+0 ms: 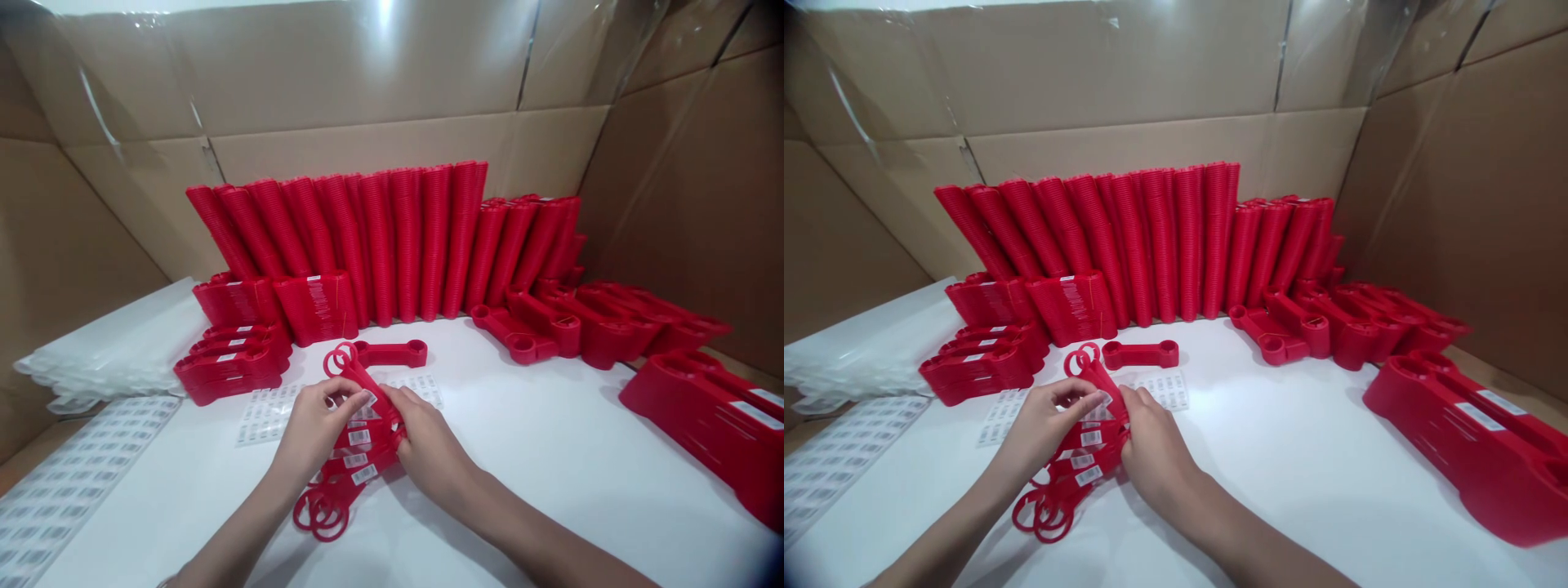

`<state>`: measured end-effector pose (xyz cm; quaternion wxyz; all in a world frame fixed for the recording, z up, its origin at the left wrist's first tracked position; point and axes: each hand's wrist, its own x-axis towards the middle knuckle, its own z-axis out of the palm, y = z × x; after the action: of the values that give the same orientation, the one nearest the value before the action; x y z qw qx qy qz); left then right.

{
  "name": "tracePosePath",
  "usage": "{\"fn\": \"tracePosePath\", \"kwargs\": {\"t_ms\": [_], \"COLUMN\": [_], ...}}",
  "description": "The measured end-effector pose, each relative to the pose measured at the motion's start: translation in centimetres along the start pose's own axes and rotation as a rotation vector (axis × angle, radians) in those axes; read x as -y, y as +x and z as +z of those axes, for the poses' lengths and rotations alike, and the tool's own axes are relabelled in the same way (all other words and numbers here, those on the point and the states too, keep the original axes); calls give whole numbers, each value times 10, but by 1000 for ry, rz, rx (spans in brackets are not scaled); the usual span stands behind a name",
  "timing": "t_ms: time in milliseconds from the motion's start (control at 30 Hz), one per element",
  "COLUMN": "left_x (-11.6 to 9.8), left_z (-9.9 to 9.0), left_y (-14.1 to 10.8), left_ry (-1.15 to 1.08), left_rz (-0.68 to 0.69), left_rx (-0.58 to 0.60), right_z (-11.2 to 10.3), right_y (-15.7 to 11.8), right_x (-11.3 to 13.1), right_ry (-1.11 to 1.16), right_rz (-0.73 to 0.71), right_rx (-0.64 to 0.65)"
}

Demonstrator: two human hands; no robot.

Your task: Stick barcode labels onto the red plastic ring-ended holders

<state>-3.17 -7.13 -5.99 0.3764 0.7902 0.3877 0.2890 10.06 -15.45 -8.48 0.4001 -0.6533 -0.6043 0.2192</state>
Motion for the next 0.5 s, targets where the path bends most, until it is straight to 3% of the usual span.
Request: {"fn": "tracePosePath", "kwargs": {"t_ms": [267, 400, 500], "left_x": [3, 7, 13], "left_z": [8, 12, 11], "left_y": [-4, -2, 4], "left_ry": [216, 567, 842], "left_rz": [135, 288, 325], "left_rx": [-67, -149, -251], "right_z": [0, 0, 1], "right_y": [-3, -5, -5], "right_x": [4, 5, 5], "right_ry": [-13, -26, -15], "right_rz": [10, 17, 7], "right_rx": [19, 40, 35]}}
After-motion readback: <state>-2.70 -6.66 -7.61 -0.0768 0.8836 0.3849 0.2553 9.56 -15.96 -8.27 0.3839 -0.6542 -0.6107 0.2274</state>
